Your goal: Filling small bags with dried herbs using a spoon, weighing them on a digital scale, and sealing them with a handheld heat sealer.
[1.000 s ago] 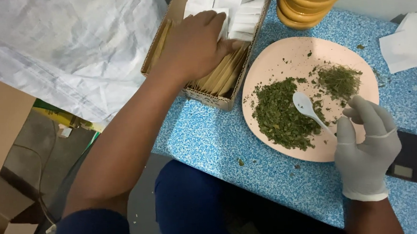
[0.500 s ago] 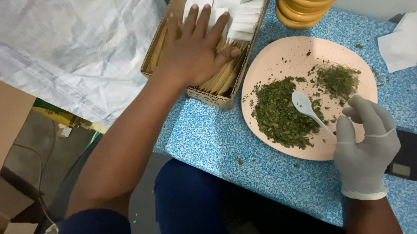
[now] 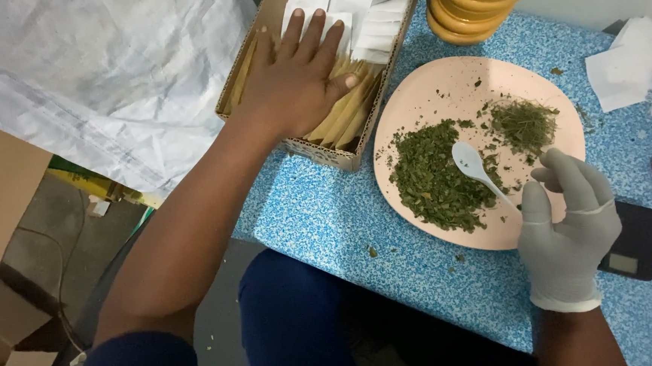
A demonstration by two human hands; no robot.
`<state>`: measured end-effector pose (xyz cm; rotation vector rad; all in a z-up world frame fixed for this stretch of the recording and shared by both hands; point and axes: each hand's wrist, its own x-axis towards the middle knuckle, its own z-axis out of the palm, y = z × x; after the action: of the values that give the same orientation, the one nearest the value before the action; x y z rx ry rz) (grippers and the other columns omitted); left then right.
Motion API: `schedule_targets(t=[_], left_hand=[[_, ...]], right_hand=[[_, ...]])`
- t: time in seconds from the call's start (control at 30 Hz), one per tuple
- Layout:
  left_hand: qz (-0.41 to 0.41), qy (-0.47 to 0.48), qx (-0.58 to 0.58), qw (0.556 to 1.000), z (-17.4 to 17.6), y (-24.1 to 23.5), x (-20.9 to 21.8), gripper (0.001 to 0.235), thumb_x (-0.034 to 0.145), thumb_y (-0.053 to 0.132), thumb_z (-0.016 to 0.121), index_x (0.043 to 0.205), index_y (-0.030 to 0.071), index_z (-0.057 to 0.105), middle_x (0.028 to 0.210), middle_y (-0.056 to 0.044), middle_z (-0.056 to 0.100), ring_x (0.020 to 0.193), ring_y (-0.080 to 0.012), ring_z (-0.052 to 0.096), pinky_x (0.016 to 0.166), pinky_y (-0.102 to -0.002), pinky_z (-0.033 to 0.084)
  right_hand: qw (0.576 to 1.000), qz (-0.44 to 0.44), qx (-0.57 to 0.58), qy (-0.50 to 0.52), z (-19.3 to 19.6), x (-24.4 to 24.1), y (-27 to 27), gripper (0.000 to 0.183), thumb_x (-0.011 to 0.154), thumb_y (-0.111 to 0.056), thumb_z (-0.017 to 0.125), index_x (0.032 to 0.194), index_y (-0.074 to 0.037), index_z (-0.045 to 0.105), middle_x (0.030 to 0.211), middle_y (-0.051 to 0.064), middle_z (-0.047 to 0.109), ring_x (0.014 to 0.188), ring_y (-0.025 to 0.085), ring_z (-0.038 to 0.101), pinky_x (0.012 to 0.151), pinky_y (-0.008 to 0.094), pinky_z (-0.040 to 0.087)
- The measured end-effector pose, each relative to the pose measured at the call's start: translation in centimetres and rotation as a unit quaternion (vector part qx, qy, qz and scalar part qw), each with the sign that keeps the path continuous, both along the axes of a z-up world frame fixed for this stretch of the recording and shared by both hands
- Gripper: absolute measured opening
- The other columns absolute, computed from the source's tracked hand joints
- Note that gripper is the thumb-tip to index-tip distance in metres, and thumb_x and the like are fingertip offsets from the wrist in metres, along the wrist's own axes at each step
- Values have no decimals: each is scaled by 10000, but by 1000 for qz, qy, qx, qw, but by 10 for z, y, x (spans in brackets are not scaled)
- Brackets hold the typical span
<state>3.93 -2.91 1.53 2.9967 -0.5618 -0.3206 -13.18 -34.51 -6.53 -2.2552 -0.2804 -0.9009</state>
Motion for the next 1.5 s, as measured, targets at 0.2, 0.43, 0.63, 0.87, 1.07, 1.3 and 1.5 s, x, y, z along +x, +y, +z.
schedule_targets(t=[0.2, 0.43, 0.63, 0.87, 1.07, 1.3, 1.5], left_hand=[[6, -27, -17, 999, -9, -6, -4, 727, 1027, 543, 124, 1614, 118, 64, 1682, -128, 8, 1524, -318, -79, 1198, -595, -33], [-18, -78, -51, 996, -22, 2, 1, 769, 1031, 592, 160, 1606, 81, 152, 1673, -135, 98, 1524, -329, -13, 1185, -620, 3], [-144, -169, -135, 966, -25, 9, 10, 566, 1085, 419, 346, 1455, 10, 476, 1409, -207, 546, 1339, -392, 456, 1132, -634, 197], [-188, -233, -176, 938, -27, 12, 20, 363, 1088, 296, 465, 1093, 8, 685, 971, -165, 658, 847, -368, 588, 714, -483, 433], [-181, -213, -188, 941, -29, 14, 17, 537, 1078, 473, 414, 1226, 15, 652, 1034, -163, 642, 957, -388, 569, 824, -500, 413], [-171, -192, -178, 950, -27, 13, 16, 552, 1083, 494, 382, 1207, 27, 647, 1050, -164, 630, 993, -381, 552, 843, -492, 405], [-163, -181, -161, 956, -26, 11, 15, 495, 1061, 472, 456, 1251, 56, 645, 1069, -148, 649, 1001, -391, 543, 810, -506, 413]], right_hand=[[1000, -7, -10, -8, -2, 0, 0, 341, 998, 227, 615, 1333, 162, 625, 1240, 316, 618, 984, 369, 659, 966, 483, 566], [1000, -7, -17, -4, 3, -1, 1, 325, 1014, 213, 619, 1334, 159, 620, 1242, 315, 610, 987, 370, 652, 962, 491, 551], [1000, 0, -14, -17, 0, 1, 0, 304, 1010, 202, 603, 1310, 161, 631, 1208, 314, 624, 957, 369, 653, 941, 486, 557], [1000, -3, -6, -10, 0, 1, -1, 337, 999, 216, 603, 1330, 153, 621, 1212, 311, 622, 976, 368, 654, 944, 475, 559], [1000, 0, -11, -15, 0, 0, -1, 306, 1008, 196, 601, 1310, 158, 629, 1212, 316, 619, 965, 373, 654, 930, 480, 563], [1000, 5, -8, -18, 1, 1, -1, 334, 998, 212, 600, 1325, 148, 621, 1226, 310, 619, 969, 365, 656, 932, 467, 569], [1000, 1, -2, -13, -1, 0, -2, 319, 1015, 168, 605, 1333, 141, 622, 1240, 307, 615, 983, 370, 660, 947, 475, 570]])
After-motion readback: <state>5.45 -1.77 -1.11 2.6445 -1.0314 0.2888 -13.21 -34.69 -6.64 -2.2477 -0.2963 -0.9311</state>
